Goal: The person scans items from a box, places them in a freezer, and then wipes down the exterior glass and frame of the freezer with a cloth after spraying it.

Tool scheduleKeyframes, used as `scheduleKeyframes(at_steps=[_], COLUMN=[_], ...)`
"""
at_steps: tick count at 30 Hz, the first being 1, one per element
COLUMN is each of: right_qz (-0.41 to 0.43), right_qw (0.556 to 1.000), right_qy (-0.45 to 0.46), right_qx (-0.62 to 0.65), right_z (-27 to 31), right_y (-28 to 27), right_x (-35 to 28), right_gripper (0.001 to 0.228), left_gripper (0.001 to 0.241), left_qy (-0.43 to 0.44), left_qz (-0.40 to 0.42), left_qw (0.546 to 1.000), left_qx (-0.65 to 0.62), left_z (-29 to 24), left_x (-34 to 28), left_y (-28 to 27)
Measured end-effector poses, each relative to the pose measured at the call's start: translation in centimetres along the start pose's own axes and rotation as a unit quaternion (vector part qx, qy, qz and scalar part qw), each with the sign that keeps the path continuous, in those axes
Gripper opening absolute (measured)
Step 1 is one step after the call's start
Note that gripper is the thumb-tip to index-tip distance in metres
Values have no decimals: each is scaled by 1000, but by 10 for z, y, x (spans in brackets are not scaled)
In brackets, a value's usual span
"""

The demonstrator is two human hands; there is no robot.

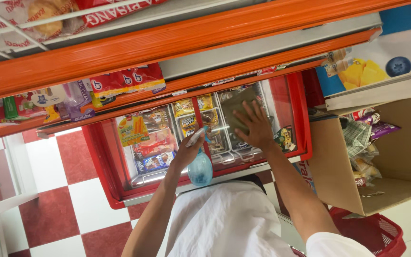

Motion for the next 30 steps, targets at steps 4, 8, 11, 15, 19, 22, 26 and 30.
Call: scheduleKeyframes(at_steps=[4, 8, 11, 15, 19, 22, 26, 30], right_qz=[-110, -145, -90, 59, 65, -65, -122, -60], right_qw=[950, 948, 985, 994, 995, 971, 947, 993], right_qy=[291, 282, 141, -48, -58, 207, 298, 98], right_qx=[-40, -9, 51, 73, 44, 98, 7, 33], right_z=[32, 79, 83, 56, -1, -5, 59, 96], right_y=[42, 39, 15, -9, -20, 2, 40, 30], right_x=[65, 76, 38, -27, -38, -1, 74, 70], right_gripper=[67, 64, 61, 63, 70, 79, 70, 69], left_gripper=[58, 57, 55, 55, 56, 58, 58, 60], left_qy=[-15, -53, -64, -52, -66, -21, -21, 18], left_qz=[-14, -9, -2, 4, -14, -39, -53, -117], left_qw=[1000, 998, 997, 998, 998, 999, 998, 992], left_qx=[-7, -17, -46, -31, -8, -4, 6, 35], left_z=[-2, 10, 16, 11, 5, 0, -8, -23], left_x=[-1, 2, 4, 3, 0, -2, -5, -13], left_y=[3, 0, 1, -4, 4, 8, 10, 19])
Point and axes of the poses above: each hand's wrist, its own x-axis towards the middle knuckle, its own y-axis out of the palm, z = x × y, the point moved 1 cm from there along x, towards the middle knuckle, and after that the axes turned 5 degrees about -y, right-handed, at the moved point
